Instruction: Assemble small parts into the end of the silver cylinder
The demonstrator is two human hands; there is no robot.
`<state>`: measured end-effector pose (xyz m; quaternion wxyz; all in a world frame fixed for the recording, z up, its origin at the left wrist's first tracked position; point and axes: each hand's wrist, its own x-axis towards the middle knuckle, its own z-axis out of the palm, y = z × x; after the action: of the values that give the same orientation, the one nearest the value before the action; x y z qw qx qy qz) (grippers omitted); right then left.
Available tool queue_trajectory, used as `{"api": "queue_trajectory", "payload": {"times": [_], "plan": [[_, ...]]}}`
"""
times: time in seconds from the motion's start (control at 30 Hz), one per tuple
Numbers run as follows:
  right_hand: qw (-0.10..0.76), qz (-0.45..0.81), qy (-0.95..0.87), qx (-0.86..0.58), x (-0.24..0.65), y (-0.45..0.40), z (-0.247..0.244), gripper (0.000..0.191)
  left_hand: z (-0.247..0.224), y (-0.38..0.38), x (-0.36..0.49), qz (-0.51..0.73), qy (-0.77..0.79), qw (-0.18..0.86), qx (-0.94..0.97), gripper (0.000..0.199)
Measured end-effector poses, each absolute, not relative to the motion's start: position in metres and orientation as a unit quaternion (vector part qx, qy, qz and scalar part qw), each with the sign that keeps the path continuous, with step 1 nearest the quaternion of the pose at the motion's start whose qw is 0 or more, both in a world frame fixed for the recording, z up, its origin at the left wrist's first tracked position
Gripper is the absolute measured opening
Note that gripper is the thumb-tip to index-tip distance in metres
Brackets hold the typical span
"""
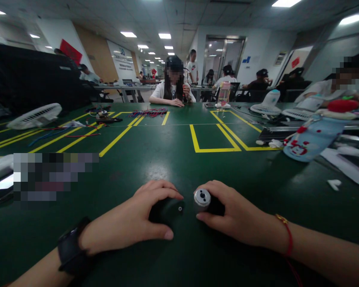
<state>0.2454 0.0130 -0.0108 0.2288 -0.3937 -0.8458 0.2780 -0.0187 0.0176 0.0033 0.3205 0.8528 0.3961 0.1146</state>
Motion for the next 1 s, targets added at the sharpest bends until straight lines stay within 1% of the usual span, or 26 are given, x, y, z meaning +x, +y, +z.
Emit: {"api": "queue_trajectory", "payload": {"times": [0.07, 0.1, 0.13, 0.2, 0.3, 0.33, 0.4, 0.57, 0.63, 0.77, 1.0], "plan": [[0.229, 0.279, -0.845, -0.394, 0.245, 0.013, -0.01, 0.028, 0.005, 0.019, -0.022, 0.104, 0.375, 0.334, 0.858, 0.065], [0.228, 0.28, -0.845, -0.394, 0.245, 0.013, -0.01, 0.028, 0.004, 0.02, -0.022, 0.104, 0.371, 0.338, 0.859, 0.069], [0.228, 0.28, -0.845, -0.395, 0.246, 0.013, -0.01, 0.028, 0.004, 0.02, -0.022, 0.11, 0.373, 0.338, 0.857, 0.068], [0.228, 0.28, -0.845, -0.395, 0.246, 0.013, -0.01, 0.028, 0.001, 0.019, -0.019, 0.137, 0.396, 0.324, 0.848, 0.053], [0.231, 0.278, -0.845, -0.394, 0.246, 0.013, -0.01, 0.027, -0.003, 0.016, -0.01, 0.171, 0.428, 0.286, 0.84, 0.02], [0.232, 0.277, -0.845, -0.393, 0.246, 0.013, -0.01, 0.027, -0.004, 0.015, -0.007, 0.174, 0.432, 0.275, 0.841, 0.012], [0.233, 0.276, -0.846, -0.393, 0.245, 0.013, -0.009, 0.026, -0.005, 0.014, -0.003, 0.173, 0.436, 0.261, 0.844, 0.005], [0.234, 0.274, -0.846, -0.393, 0.244, 0.012, -0.008, 0.025, -0.003, 0.016, -0.001, 0.202, 0.432, 0.273, 0.836, 0.007], [0.234, 0.271, -0.846, -0.394, 0.244, 0.012, -0.008, 0.025, 0.0, 0.018, 0.0, 0.246, 0.433, 0.28, 0.821, 0.009], [0.234, 0.277, -0.844, -0.394, 0.244, 0.013, -0.01, 0.025, 0.014, 0.02, 0.013, 0.327, 0.429, 0.261, 0.801, 0.006], [0.244, 0.274, -0.848, -0.382, 0.245, 0.014, -0.012, 0.024, 0.029, 0.02, 0.039, 0.309, 0.378, 0.265, 0.831, 0.007]]}}
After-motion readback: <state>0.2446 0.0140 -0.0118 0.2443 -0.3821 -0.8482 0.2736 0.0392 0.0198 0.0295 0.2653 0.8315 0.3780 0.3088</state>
